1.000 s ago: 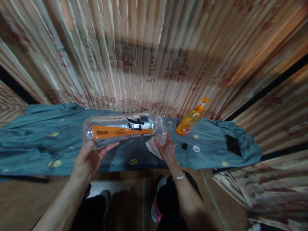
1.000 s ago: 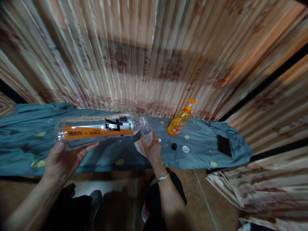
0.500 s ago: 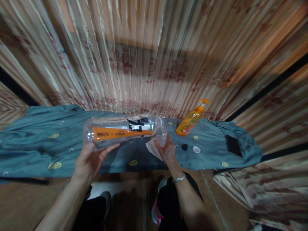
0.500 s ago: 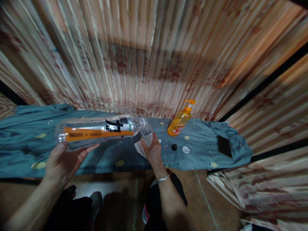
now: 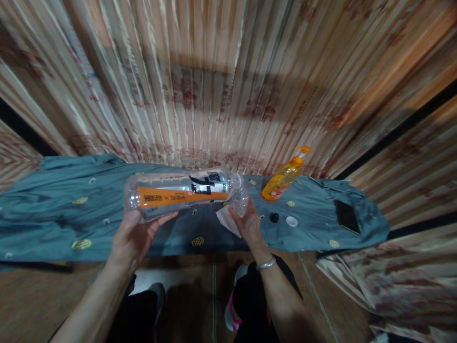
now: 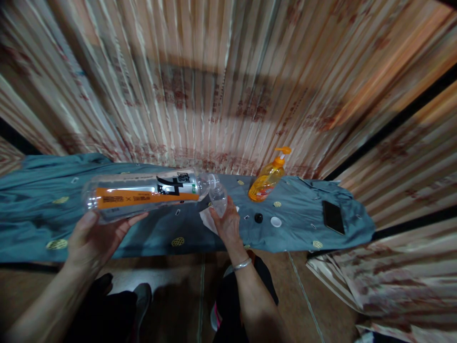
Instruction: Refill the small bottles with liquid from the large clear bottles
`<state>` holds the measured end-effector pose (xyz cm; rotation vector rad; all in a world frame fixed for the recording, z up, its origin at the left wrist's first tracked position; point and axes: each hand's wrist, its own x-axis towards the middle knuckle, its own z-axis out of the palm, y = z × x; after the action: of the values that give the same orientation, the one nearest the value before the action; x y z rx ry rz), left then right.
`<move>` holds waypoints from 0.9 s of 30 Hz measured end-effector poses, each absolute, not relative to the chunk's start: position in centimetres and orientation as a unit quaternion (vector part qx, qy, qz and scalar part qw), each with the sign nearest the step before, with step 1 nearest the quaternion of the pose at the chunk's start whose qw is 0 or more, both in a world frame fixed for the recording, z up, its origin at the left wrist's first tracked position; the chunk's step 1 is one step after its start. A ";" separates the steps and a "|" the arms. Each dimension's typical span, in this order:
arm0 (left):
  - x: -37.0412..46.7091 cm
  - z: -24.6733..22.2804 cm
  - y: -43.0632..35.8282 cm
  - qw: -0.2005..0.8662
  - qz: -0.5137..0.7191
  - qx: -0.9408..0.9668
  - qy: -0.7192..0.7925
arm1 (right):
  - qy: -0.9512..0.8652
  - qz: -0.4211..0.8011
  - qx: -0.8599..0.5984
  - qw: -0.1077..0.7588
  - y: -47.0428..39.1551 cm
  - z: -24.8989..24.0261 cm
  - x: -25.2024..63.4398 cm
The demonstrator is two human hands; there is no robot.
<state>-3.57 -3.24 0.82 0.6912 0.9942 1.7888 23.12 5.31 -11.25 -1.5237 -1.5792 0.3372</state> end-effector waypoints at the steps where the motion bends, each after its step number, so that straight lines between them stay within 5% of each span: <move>1: -3.5 0.8 -3.2 0.472 0.730 0.283 0.406 | -0.639 0.136 -0.612 0.445 5.3 -11.2 23.1; 27: -3.8 0.3 -3.3 0.471 0.711 0.305 0.424 | -0.647 0.117 -0.614 0.437 5.2 -11.3 23.2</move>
<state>-3.76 -3.33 0.25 0.7466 1.0381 1.7424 23.18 5.17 -11.26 -1.5275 -1.6094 0.2902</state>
